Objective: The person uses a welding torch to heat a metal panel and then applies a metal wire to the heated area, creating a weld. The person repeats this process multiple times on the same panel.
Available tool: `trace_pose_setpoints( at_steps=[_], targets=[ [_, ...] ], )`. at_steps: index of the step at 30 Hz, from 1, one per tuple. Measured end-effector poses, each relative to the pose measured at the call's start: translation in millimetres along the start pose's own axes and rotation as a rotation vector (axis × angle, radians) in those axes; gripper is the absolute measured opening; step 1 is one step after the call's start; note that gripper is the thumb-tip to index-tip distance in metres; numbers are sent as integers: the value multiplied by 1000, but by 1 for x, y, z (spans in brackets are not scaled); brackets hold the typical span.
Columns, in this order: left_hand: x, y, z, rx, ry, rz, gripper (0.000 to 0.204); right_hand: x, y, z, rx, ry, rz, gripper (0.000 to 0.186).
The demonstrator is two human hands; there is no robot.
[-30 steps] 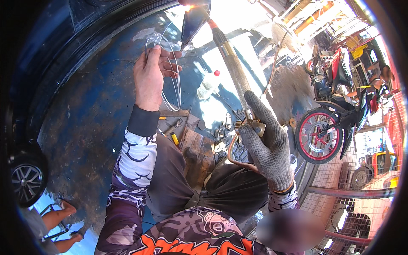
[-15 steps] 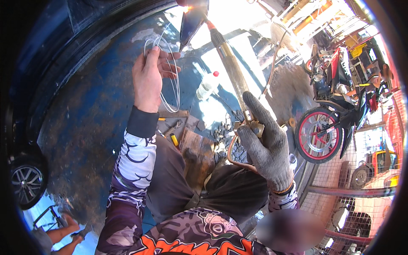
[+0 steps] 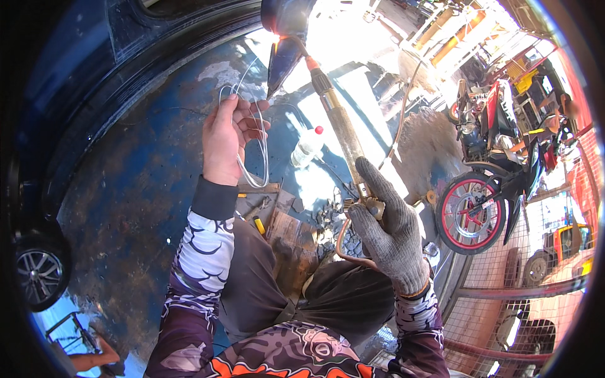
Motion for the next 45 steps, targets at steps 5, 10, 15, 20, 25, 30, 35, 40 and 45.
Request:
trace_pose_setpoints(
  at_steps=[5,10,15,20,25,30,35,40,45],
  targets=[
    [4,-5,-16,181,290,-101,24,1,0,0,8,7,-8,63],
    [6,-6,-12,102,181,-96,24,1,-1,-1,35,6,-2,63],
    [6,-4,-9,89,105,-65,25,0,-2,-1,51,-21,6,64],
    [7,-3,-12,141,217,-90,25,0,-2,-2,47,-10,-2,63],
    [12,-4,-10,135,239,-75,24,-1,-2,-1,44,-17,-5,63],
    [13,-3,-8,117,204,-49,24,0,-2,1,15,7,-3,63],
    [14,-3,-9,116,198,-47,24,1,-2,1,14,13,3,63],
    [17,1,-2,82,137,14,25,9,5,25,-126,-91,33,63],
    [24,19,4,24,-59,48,27,5,16,69,-58,-363,89,77]
  ],
)
Point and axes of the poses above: each hand's wrist, its own y-axis away from the middle knuckle, its own x-axis out of the back of the hand, z = x × y, the point moved 9 cm from there along -y, towards the middle knuckle, and after that the axes turned 4 degrees about z, right-handed, at the moved point
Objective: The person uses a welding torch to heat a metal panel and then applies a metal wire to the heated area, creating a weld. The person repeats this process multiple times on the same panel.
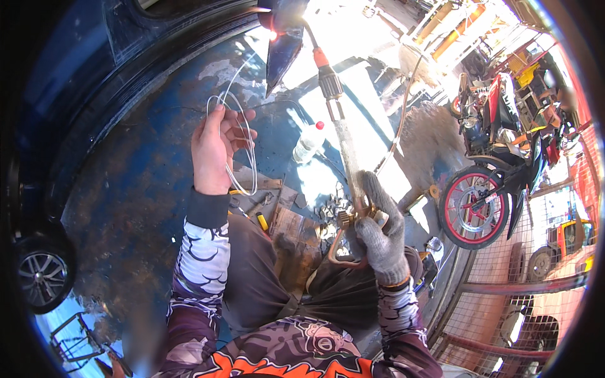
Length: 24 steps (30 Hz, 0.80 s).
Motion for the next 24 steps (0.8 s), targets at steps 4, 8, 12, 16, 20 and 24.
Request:
trace_pose_setpoints(
  at_steps=[4,8,12,16,20,24],
  targets=[
    [3,26,7,-76,-207,40,27,13,15,36,76,-138,4,87],
    [-40,81,61,-438,-547,-104,25,31,32,50,89,-219,93,86],
    [-150,166,71,-556,-942,-766,19,48,54,50,84,-184,150,71],
    [-227,237,48,-293,-1035,-1320,18,69,77,51,83,-96,135,71],
    [-270,276,29,-282,-1158,-1603,19,87,92,51,85,-94,169,72],
    [-284,289,8,-284,-1232,-1697,21,98,99,57,77,-96,177,72]
  ],
)
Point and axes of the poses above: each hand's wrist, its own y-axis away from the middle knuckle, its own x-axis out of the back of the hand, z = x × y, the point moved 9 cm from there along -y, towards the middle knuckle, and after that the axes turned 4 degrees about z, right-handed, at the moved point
